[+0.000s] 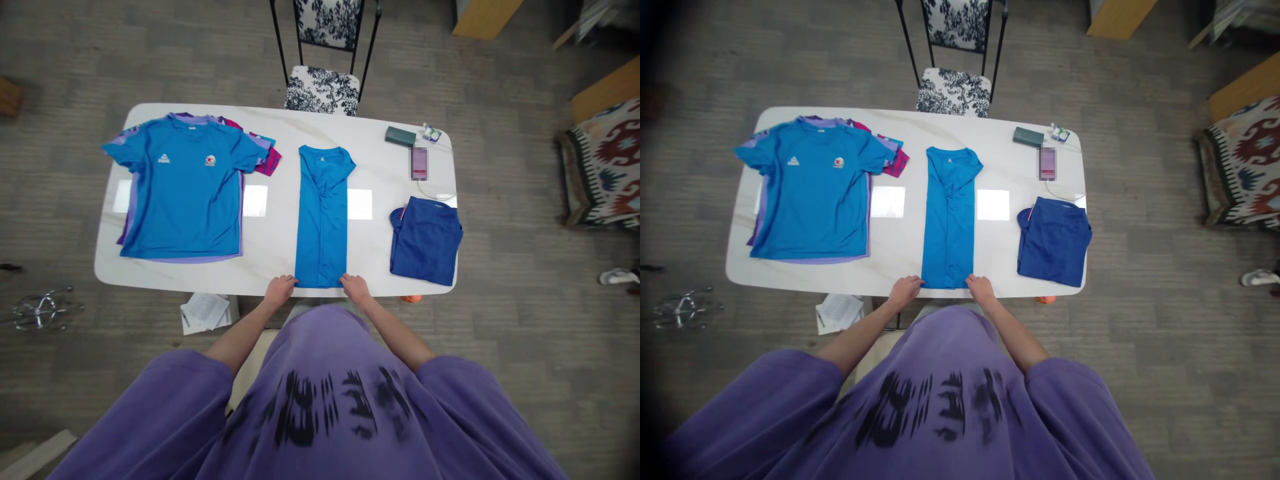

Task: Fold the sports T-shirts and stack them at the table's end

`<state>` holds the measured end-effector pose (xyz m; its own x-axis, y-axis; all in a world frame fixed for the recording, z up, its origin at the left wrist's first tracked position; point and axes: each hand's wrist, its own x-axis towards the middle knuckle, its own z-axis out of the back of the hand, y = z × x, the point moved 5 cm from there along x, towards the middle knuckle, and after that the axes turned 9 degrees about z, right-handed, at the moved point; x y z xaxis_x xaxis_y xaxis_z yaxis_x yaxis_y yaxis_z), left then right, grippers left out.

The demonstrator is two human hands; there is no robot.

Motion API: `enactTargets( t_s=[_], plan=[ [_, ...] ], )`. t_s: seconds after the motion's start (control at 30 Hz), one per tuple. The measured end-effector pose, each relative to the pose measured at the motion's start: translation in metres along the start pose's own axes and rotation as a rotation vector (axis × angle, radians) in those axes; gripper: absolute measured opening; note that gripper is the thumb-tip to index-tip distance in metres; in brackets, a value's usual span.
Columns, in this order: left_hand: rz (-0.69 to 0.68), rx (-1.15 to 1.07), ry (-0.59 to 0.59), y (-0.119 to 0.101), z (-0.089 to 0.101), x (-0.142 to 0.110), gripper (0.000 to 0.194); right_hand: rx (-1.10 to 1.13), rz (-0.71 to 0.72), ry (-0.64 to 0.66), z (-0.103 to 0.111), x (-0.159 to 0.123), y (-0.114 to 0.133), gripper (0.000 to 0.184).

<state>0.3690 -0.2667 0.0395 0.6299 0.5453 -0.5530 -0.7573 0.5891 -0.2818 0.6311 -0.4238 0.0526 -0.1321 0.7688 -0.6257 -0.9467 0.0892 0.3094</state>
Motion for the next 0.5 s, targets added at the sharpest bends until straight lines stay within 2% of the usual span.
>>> enactTargets(
  t_s=[0.13,0.27,0.37,0.5],
  plan=[
    [-0.024,-0.014,0.003,0.004,-0.003,0.001,0.033,-0.010,-0.040,0.005,0.006,0.007,0.010,0.038],
    [-0.067,-0.029,0.021,0.007,-0.005,-0.004,0.027,-0.012,-0.080,0.000,0.011,-0.001,0.029,0.038],
    [-0.127,-0.052,0.041,0.011,-0.005,-0.024,0.024,-0.003,-0.104,-0.002,0.010,-0.020,0.051,0.034],
    [-0.198,-0.108,0.047,0.022,-0.001,-0.068,0.024,0.014,-0.114,-0.012,0.005,-0.057,0.082,0.028]
  ],
)
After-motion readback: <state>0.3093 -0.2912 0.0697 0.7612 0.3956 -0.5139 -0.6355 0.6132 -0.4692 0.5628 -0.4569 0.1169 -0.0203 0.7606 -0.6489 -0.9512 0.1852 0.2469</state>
